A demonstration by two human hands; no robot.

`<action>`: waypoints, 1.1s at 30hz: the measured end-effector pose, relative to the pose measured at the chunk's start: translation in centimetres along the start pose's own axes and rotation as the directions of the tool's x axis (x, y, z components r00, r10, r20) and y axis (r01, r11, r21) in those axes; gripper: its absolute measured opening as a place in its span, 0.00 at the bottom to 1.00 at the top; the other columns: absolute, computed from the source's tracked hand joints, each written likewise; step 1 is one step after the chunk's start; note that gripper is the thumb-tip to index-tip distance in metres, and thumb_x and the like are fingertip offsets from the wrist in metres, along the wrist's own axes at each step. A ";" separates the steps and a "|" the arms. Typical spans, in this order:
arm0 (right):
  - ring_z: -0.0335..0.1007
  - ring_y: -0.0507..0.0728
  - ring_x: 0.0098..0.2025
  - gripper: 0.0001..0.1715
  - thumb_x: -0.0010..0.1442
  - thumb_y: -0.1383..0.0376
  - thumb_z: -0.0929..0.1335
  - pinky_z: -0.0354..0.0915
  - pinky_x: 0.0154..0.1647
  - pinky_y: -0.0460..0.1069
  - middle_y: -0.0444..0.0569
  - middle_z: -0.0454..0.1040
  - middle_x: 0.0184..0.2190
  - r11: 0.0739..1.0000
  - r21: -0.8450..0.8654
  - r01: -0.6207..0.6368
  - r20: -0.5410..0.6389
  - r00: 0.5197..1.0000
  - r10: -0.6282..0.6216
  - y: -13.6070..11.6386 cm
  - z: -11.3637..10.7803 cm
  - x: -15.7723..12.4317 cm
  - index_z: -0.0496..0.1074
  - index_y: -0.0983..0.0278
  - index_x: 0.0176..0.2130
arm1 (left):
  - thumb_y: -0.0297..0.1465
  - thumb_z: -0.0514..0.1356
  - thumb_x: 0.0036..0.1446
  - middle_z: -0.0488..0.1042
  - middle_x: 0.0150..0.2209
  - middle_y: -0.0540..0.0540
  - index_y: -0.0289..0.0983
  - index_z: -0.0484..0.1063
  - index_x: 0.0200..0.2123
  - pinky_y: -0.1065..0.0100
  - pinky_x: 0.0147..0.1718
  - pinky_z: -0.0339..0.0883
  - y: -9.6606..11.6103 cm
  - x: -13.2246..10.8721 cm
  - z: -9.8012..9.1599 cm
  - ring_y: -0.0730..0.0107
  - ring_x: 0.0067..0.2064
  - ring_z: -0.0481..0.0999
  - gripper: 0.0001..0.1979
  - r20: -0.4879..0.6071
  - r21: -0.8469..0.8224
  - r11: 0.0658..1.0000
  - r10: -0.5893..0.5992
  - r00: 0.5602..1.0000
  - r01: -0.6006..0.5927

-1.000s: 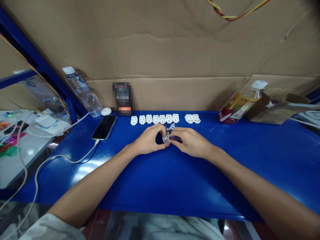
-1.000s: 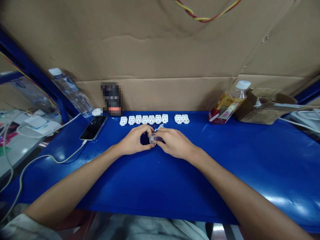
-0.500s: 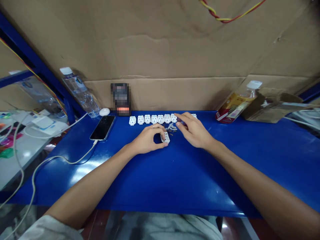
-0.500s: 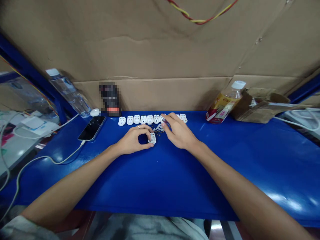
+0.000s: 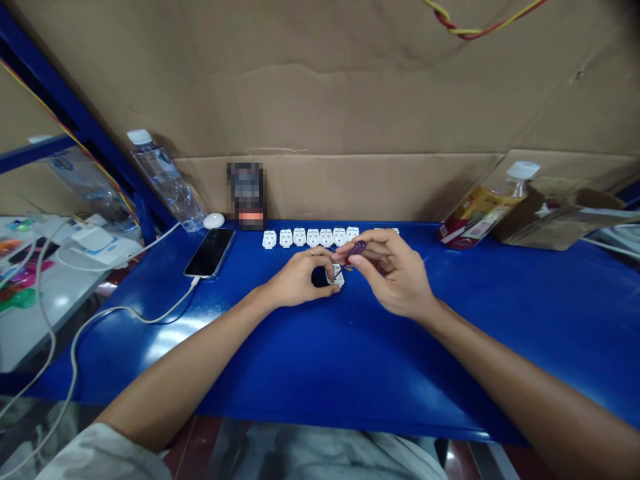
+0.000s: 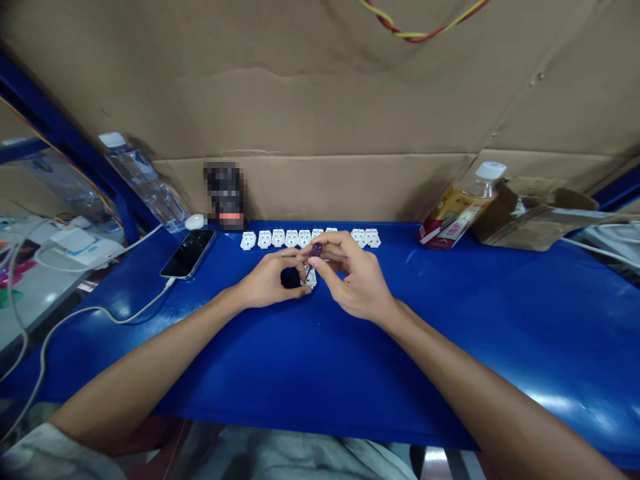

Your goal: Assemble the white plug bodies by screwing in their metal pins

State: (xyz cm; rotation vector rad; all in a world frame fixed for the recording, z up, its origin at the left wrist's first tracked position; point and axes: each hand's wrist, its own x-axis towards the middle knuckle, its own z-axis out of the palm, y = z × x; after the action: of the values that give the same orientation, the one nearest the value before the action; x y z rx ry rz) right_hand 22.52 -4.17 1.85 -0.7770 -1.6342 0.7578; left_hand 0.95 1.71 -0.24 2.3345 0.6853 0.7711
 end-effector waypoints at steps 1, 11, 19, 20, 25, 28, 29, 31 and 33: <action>0.83 0.62 0.53 0.15 0.71 0.59 0.71 0.81 0.55 0.61 0.52 0.81 0.50 1.000 -0.005 -0.006 0.008 1.000 0.006 0.2 0.0 0.0 0.68 0.56 0.55 | 0.37 0.70 0.59 0.78 0.50 0.45 0.41 0.76 0.36 0.52 0.60 0.69 0.0 0.0 0.0 0.58 0.56 0.77 0.09 -0.001 0.004 1.000 0.001 1.000 -0.001; 0.83 0.62 0.52 0.17 0.68 0.58 0.73 0.82 0.53 0.60 0.52 0.82 0.50 0.999 -0.026 -0.022 -0.027 0.999 0.021 0.4 0.3 -0.3 0.69 0.57 0.54 | 0.36 0.70 0.59 0.77 0.47 0.45 0.40 0.76 0.36 0.54 0.57 0.71 0.1 0.1 0.1 0.60 0.53 0.78 0.08 -0.003 0.008 1.000 0.022 1.000 -0.022; 0.86 0.62 0.44 0.23 0.63 0.57 0.77 0.86 0.44 0.58 0.47 0.84 0.43 0.962 -0.269 0.047 -0.171 0.981 -0.095 0.2 1.2 -0.3 0.72 0.54 0.55 | 0.35 0.69 0.59 0.76 0.48 0.45 0.40 0.76 0.38 0.54 0.55 0.73 0.0 0.1 0.1 0.59 0.51 0.79 0.07 0.012 0.015 1.000 0.003 1.000 -0.003; 0.86 0.62 0.44 0.22 0.63 0.57 0.77 0.86 0.45 0.59 0.47 0.85 0.44 0.954 -0.293 0.068 -0.169 0.978 -0.122 0.2 1.3 -0.4 0.73 0.54 0.55 | 0.35 0.69 0.59 0.76 0.48 0.45 0.40 0.76 0.38 0.54 0.55 0.73 0.0 0.1 0.1 0.60 0.52 0.79 0.07 0.012 0.013 1.000 0.003 1.000 -0.003; 0.85 0.61 0.49 0.20 0.69 0.60 0.72 0.83 0.52 0.60 0.50 0.84 0.49 0.968 -0.236 0.087 -0.058 0.993 -0.103 0.3 1.2 -0.4 0.70 0.55 0.59 | 0.37 0.69 0.60 0.78 0.48 0.44 0.40 0.76 0.36 0.52 0.58 0.72 -0.1 0.1 0.0 0.57 0.54 0.78 0.08 0.014 0.007 1.000 0.012 1.000 -0.012; 0.83 0.60 0.53 0.20 0.73 0.62 0.67 0.81 0.56 0.60 0.52 0.81 0.55 0.981 -0.173 0.094 0.089 0.993 -0.079 0.4 0.8 -0.2 0.66 0.55 0.63 | 0.37 0.68 0.61 0.79 0.48 0.44 0.41 0.77 0.38 0.51 0.59 0.71 -0.2 0.1 0.0 0.57 0.55 0.78 0.07 0.030 0.008 1.000 0.017 0.999 -0.018; 0.82 0.60 0.54 0.20 0.74 0.63 0.66 0.80 0.57 0.60 0.51 0.80 0.56 0.979 -0.175 0.104 0.106 0.991 -0.087 0.4 0.7 -0.1 0.66 0.54 0.63 | 0.37 0.68 0.61 0.79 0.49 0.44 0.41 0.77 0.39 0.51 0.59 0.71 -0.2 0.0 0.0 0.58 0.55 0.78 0.07 0.030 0.012 1.000 0.019 0.999 -0.020; 0.81 0.60 0.54 0.21 0.72 0.63 0.68 0.82 0.54 0.59 0.50 0.78 0.57 0.968 -0.210 0.138 0.080 0.989 -0.123 0.3 0.6 0.0 0.69 0.53 0.63 | 0.37 0.68 0.61 0.78 0.51 0.44 0.41 0.78 0.39 0.51 0.59 0.71 -0.3 0.0 0.1 0.58 0.55 0.78 0.08 0.020 0.020 1.000 0.020 1.000 -0.020; 0.81 0.60 0.53 0.23 0.69 0.63 0.72 0.83 0.50 0.58 0.49 0.78 0.56 0.944 -0.274 0.182 0.026 0.983 -0.182 0.2 0.7 0.0 0.72 0.51 0.62 | 0.37 0.69 0.60 0.77 0.53 0.43 0.40 0.78 0.39 0.51 0.58 0.72 -0.4 0.0 0.2 0.58 0.55 0.78 0.08 0.012 0.026 1.000 0.016 1.000 -0.016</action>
State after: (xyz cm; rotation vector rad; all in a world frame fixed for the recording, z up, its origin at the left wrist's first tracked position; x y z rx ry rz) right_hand 21.86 -4.12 1.58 -0.8057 -1.8066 0.4033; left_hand 0.97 1.95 -0.62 2.3692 0.6767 0.7595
